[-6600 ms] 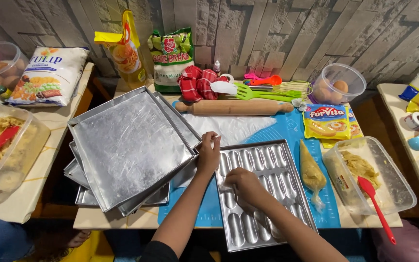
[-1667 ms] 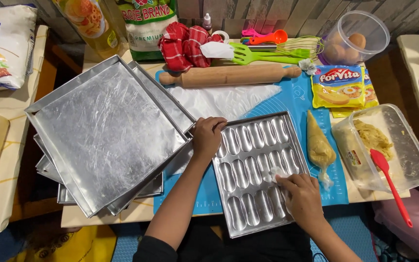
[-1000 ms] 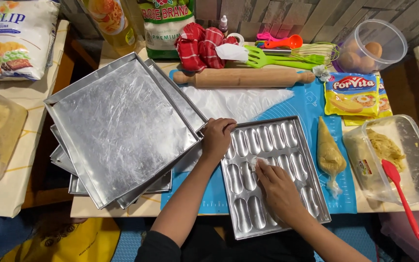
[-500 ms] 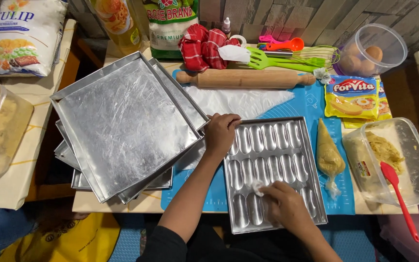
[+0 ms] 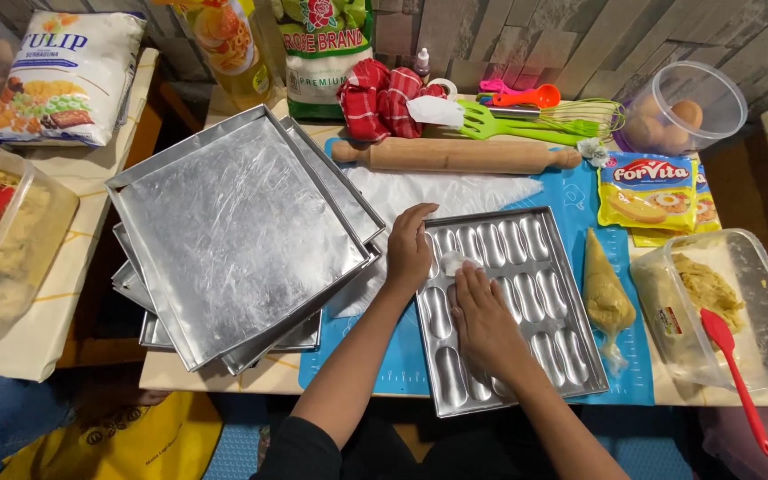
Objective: Wiping down metal baking trays with a cloth to clean or grease them in preparation for baking.
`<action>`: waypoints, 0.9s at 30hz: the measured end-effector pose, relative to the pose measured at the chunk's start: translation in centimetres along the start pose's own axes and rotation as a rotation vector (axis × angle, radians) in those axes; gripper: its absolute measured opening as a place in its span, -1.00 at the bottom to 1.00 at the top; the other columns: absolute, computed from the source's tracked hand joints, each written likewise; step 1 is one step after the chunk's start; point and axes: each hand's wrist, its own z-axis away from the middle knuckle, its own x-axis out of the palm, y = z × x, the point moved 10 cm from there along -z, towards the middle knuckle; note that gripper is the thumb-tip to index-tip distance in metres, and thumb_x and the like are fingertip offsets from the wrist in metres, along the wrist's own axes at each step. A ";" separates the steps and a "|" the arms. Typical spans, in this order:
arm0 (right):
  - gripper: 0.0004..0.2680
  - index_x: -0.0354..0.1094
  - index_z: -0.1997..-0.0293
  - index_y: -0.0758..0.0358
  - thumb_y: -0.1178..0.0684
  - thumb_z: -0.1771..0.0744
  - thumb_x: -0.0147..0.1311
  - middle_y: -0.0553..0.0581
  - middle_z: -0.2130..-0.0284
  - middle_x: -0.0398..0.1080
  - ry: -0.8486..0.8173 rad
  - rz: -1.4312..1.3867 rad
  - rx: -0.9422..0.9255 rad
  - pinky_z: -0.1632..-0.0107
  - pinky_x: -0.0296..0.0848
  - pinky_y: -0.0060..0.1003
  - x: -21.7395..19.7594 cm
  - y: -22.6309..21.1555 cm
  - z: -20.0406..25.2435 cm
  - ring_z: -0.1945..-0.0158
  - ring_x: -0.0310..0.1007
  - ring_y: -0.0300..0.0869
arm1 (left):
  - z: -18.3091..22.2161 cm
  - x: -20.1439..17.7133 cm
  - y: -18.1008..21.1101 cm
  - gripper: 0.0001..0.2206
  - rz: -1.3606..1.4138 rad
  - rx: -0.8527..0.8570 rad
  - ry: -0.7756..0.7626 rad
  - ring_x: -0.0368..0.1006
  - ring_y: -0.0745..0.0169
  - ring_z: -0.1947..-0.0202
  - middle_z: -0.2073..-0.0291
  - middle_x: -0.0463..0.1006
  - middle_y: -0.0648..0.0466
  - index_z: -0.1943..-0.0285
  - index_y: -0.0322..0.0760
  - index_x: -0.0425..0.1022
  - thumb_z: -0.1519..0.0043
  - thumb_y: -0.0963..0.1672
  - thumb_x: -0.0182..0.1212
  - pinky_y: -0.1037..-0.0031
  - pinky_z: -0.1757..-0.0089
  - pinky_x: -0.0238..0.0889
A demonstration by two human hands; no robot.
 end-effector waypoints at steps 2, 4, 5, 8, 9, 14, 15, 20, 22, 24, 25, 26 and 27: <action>-0.56 -0.03 -0.50 0.39 -0.05 -0.44 -0.29 0.45 -0.43 0.02 -0.010 0.030 -0.043 -0.44 -0.14 0.20 0.7 -0.5 -0.4 -0.48 -0.05 0.27 | 0.1 0.1 -0.1 -0.57 -0.010 0.015 -0.020 0.41 -0.20 -0.13 -0.07 0.54 -0.09 -0.19 -0.24 0.50 -0.26 -0.34 -0.20 0.08 -0.16 0.28; -0.55 -0.03 -0.51 0.34 -0.09 -0.44 -0.30 0.39 -0.45 0.03 -0.022 0.061 -0.087 -0.44 -0.18 0.22 1.7 -0.6 -0.4 -0.49 -0.03 0.21 | 0.2 0.4 -0.1 -0.53 -0.020 0.029 -0.040 0.41 -0.20 -0.12 -0.06 0.55 -0.08 -0.18 -0.23 0.52 -0.21 -0.36 -0.22 0.09 -0.16 0.27; -0.55 -0.05 -0.53 0.25 -0.12 -0.44 -0.31 0.29 -0.48 -0.01 -0.010 0.131 -0.149 -0.44 -0.20 0.22 2.2 -0.9 -0.2 -0.50 -0.04 0.13 | 0.3 0.3 -0.1 -0.54 -0.032 0.033 -0.023 0.43 -0.11 -0.09 0.00 0.56 -0.01 -0.12 -0.21 0.54 -0.20 -0.36 -0.22 0.18 -0.15 0.29; -0.55 -0.05 -0.54 0.11 -0.18 -0.44 -0.37 0.14 -0.49 -0.02 0.002 0.212 -0.252 -0.43 -0.28 0.23 3.3 -1.8 0.8 -0.50 -0.03 0.01 | 0.4 -0.2 0.1 -0.55 -0.045 0.029 0.000 0.44 -0.02 -0.04 0.08 0.57 0.06 -0.03 -0.19 0.57 -0.18 -0.37 -0.21 0.26 -0.12 0.33; -0.56 -0.03 -0.54 0.07 -0.20 -0.45 -0.42 0.09 -0.48 0.01 0.003 0.223 -0.292 -0.44 -0.34 0.25 3.6 -2.3 1.2 -0.49 -0.02 -0.03 | 0.4 -0.3 0.2 -0.55 -0.045 0.021 0.004 0.44 -0.01 -0.03 0.10 0.58 0.06 -0.01 -0.19 0.58 -0.16 -0.37 -0.21 0.27 -0.11 0.34; -0.57 -0.13 -0.54 0.25 -0.11 -0.47 -0.46 0.21 -0.48 -0.04 -0.010 0.166 -0.412 -0.50 -0.52 0.16 1.4 -4.4 5.3 -0.55 -0.17 -0.02 | 0.3 0.6 -1.7 -0.34 -0.008 -0.034 -0.022 0.39 0.07 -0.16 0.00 0.57 0.03 -0.07 -0.23 0.57 0.12 -0.45 -0.26 0.27 -0.21 0.31; -0.57 -0.12 -0.55 0.22 -0.12 -0.47 -0.45 0.16 -0.48 -0.02 -0.009 0.184 -0.435 -0.50 -0.49 0.14 1.4 -4.5 6.2 -0.54 -0.14 -0.07 | 0.3 0.6 -1.8 -0.34 0.005 -0.034 -0.019 0.39 0.07 -0.16 0.01 0.57 0.04 -0.07 -0.24 0.57 0.12 -0.45 -0.27 0.27 -0.20 0.32; -0.54 -0.18 -0.56 0.16 -0.20 -0.46 -0.39 0.07 -0.50 -0.07 0.047 0.302 -0.425 -0.52 -0.51 0.13 0.9 -3.3 8.8 -0.53 -0.12 -0.13 | 0.3 0.5 -1.8 -0.34 -0.005 -0.011 -0.020 0.40 0.06 -0.16 0.01 0.58 0.03 -0.07 -0.25 0.57 0.11 -0.46 -0.26 0.27 -0.20 0.34; -0.51 -0.22 -0.57 0.14 -0.22 -0.44 -0.35 0.04 -0.51 -0.10 0.098 0.372 -0.398 -0.55 -0.56 0.15 1.0 -2.6 8.7 -0.54 -0.15 -0.17 | 0.3 0.5 -1.7 -0.33 -0.002 -0.010 -0.026 0.40 0.06 -0.16 0.01 0.58 0.02 -0.08 -0.25 0.57 0.12 -0.46 -0.26 0.28 -0.20 0.34; -0.54 -0.30 -0.54 0.23 -0.22 -0.49 -0.73 0.14 -0.51 -0.23 0.119 0.408 -0.283 -0.55 -0.71 0.16 1.0 -1.1 7.7 -0.54 -0.25 -0.12 | 0.2 0.6 -1.7 -0.33 -0.003 -0.029 -0.036 0.39 0.04 -0.18 -0.02 0.58 0.00 -0.12 -0.24 0.55 0.10 -0.46 -0.28 0.25 -0.23 0.31; -0.54 -0.30 -0.54 0.23 -0.22 -0.49 -0.73 0.14 -0.51 -0.23 0.119 0.409 -0.282 -0.55 -0.71 0.16 1.6 -0.8 6.9 -0.54 -0.25 -0.12 | 0.2 0.6 -1.8 -0.33 -0.002 -0.029 -0.036 0.39 0.04 -0.18 -0.02 0.58 0.00 -0.12 -0.24 0.55 0.10 -0.46 -0.28 0.25 -0.23 0.31; -0.51 -0.35 -0.56 0.23 -0.23 -0.47 -0.67 0.14 -0.52 -0.28 0.151 0.496 -0.225 -0.54 -0.67 0.19 1.8 0.1 5.9 -0.55 -0.30 -0.11 | 0.2 0.6 -1.9 -0.33 -0.008 -0.033 -0.035 0.40 0.04 -0.18 -0.02 0.57 0.00 -0.12 -0.24 0.55 0.09 -0.45 -0.28 0.26 -0.23 0.30; -0.48 -0.40 -0.58 0.24 -0.25 -0.45 -0.62 0.15 -0.53 -0.32 0.182 0.583 -0.166 -0.53 -0.63 0.22 2.0 0.9 5.0 -0.56 -0.36 -0.11 | 0.2 0.6 -2.1 -0.33 -0.014 -0.037 -0.034 0.40 0.05 -0.19 -0.02 0.57 -0.01 -0.13 -0.23 0.55 0.08 -0.45 -0.28 0.27 -0.24 0.29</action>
